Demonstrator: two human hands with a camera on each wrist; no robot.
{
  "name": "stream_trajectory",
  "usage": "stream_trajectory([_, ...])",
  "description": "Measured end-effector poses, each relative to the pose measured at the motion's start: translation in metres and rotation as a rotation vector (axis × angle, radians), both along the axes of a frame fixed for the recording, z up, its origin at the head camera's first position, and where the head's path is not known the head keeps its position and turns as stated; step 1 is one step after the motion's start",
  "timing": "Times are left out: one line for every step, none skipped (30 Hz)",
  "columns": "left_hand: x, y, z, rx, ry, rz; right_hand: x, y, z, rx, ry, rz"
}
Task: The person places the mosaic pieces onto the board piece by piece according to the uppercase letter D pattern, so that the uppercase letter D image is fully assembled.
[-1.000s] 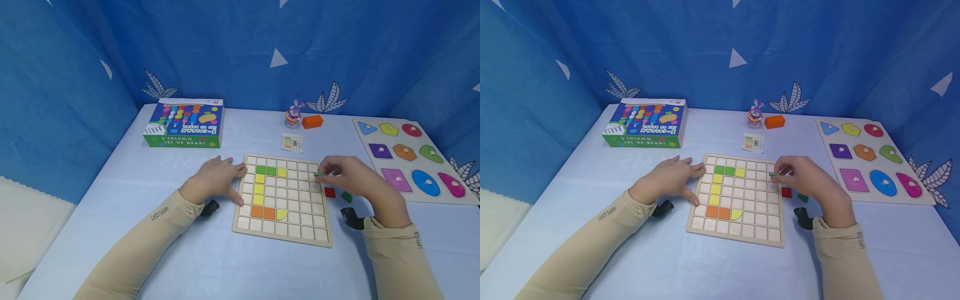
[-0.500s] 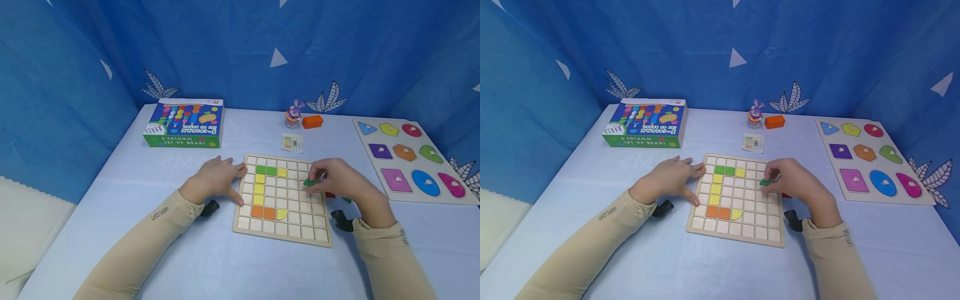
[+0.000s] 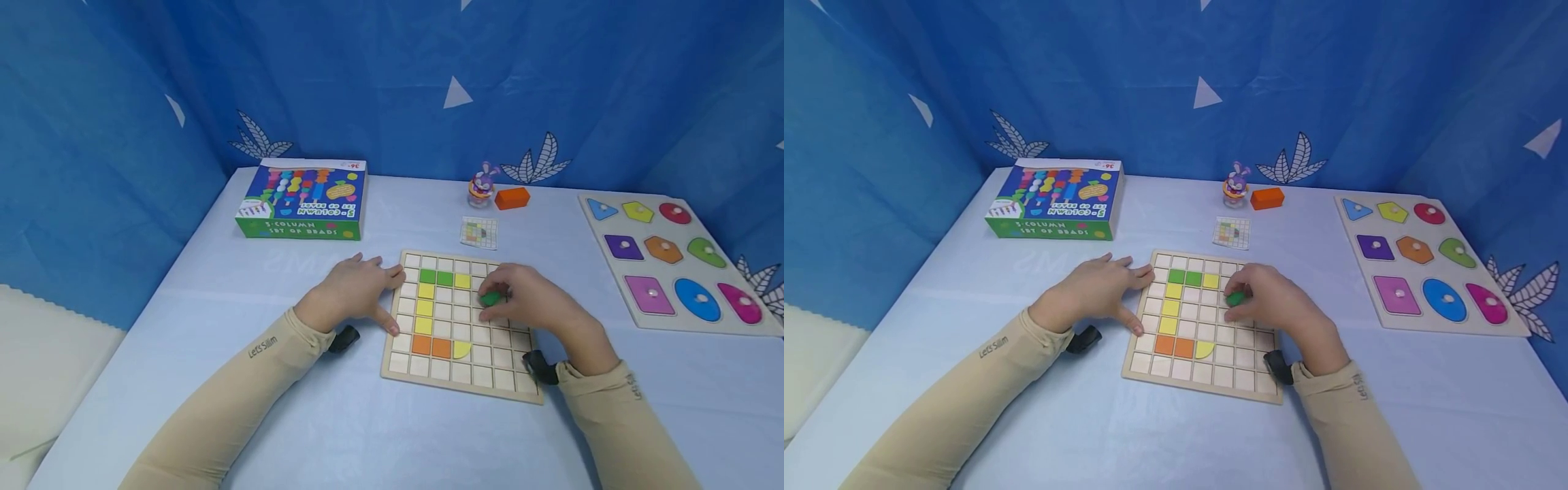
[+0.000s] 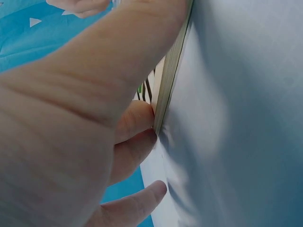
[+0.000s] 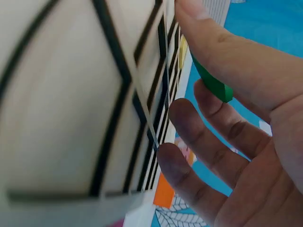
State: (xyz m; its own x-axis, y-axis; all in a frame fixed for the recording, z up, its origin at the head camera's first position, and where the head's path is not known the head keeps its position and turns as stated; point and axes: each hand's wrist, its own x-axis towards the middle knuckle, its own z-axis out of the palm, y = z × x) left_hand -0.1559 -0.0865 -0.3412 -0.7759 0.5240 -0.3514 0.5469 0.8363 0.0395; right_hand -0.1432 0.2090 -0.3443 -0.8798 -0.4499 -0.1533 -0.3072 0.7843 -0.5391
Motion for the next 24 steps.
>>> stream_trajectory([-0.0001, 0.0, 0.0, -0.001, 0.001, -0.001, 0.0002, -0.001, -0.0009, -0.004, 0.002, 0.007])
stream_trajectory([-0.0002, 0.0001, -0.0001, -0.001, 0.001, -0.001, 0.0003, -0.002, -0.0018, -0.006, 0.004, 0.014])
stream_trajectory([-0.0003, 0.0002, -0.0001, -0.003, 0.003, -0.003, 0.0002, -0.0027, -0.0027, -0.009, 0.005, 0.021])
stream_trajectory([-0.0003, 0.0002, -0.0002, -0.002, 0.003, -0.005, 0.0001, -0.0031, -0.0034, -0.007, 0.004, 0.019])
stream_trajectory([-0.0004, 0.0003, -0.0002, -0.003, 0.004, -0.006, 0.0002, -0.0036, -0.0038, -0.003, 0.001, 0.016])
stream_trajectory([-0.0004, 0.0004, -0.0001, -0.004, 0.005, -0.008, 0.0003, -0.0039, -0.0039, -0.001, -0.005, 0.014])
stream_trajectory([-0.0003, 0.0004, 0.0001, -0.005, 0.007, -0.009, 0.0002, -0.004, -0.004, 0.004, -0.009, 0.012])
stream_trajectory([-0.0003, 0.0004, 0.0003, -0.006, 0.007, -0.01, 0.0001, -0.004, -0.004, 0.01, -0.013, 0.011])
stream_trajectory([-0.0002, 0.0004, 0.0004, -0.005, 0.007, -0.009, 0.0001, -0.0037, -0.0038, 0.02, -0.019, 0.008])
stream_trajectory([-0.0003, 0.0006, 0.0007, -0.005, 0.007, -0.01, 0.0003, -0.0033, -0.0034, 0.029, -0.026, 0.007])
stream_trajectory([-0.0002, 0.0006, 0.0009, -0.005, 0.005, -0.009, 0.0005, -0.0028, -0.0029, 0.035, -0.032, 0.009])
stream_trajectory([-0.0002, 0.0005, 0.0011, -0.005, 0.006, -0.009, 0.0006, -0.0019, -0.0025, 0.037, -0.037, 0.013])
stream_trajectory([-0.0001, 0.0004, 0.0012, -0.006, 0.006, -0.009, 0.0008, -0.001, -0.0021, 0.041, -0.041, 0.016])
stream_trajectory([-0.0001, 0.0004, 0.0013, -0.006, 0.006, -0.01, 0.0012, -0.0002, -0.0013, 0.044, -0.044, 0.017])
stream_trajectory([-0.0001, 0.0003, 0.0013, -0.006, 0.008, -0.011, 0.0017, 0.0008, -0.0005, 0.047, -0.046, 0.019])
stream_trajectory([-0.0001, 0.0003, 0.0013, -0.007, 0.009, -0.012, 0.0019, 0.0015, 0.0001, 0.047, -0.045, 0.024])
stream_trajectory([0.0, 0.0001, 0.0014, -0.007, 0.011, -0.013, 0.0021, 0.0021, 0.0004, 0.045, -0.043, 0.029])
stream_trajectory([0.0001, 0.0001, 0.0014, -0.007, 0.013, -0.015, 0.0023, 0.0024, 0.0008, 0.047, -0.041, 0.031])
stream_trajectory([0.0002, 0.0, 0.0014, -0.006, 0.014, -0.015, 0.0022, 0.0024, 0.001, 0.052, -0.037, 0.032])
stream_trajectory([0.0003, 0.0, 0.0015, -0.005, 0.014, -0.015, 0.0021, 0.002, 0.001, 0.053, -0.036, 0.034])
stream_trajectory([0.0005, 0.0, 0.0014, -0.003, 0.015, -0.014, 0.0019, 0.0016, 0.0008, 0.056, -0.036, 0.03])
stream_trajectory([0.0006, 0.0, 0.0014, -0.003, 0.015, -0.014, 0.0016, 0.0009, 0.0005, 0.057, -0.037, 0.025])
stream_trajectory([0.0007, -0.0001, 0.0014, -0.002, 0.016, -0.015, 0.0013, 0.0, 0.0001, 0.058, -0.04, 0.019])
stream_trajectory([0.0009, -0.0001, 0.0013, -0.001, 0.015, -0.014, 0.0011, -0.0009, 0.0001, 0.061, -0.042, 0.01])
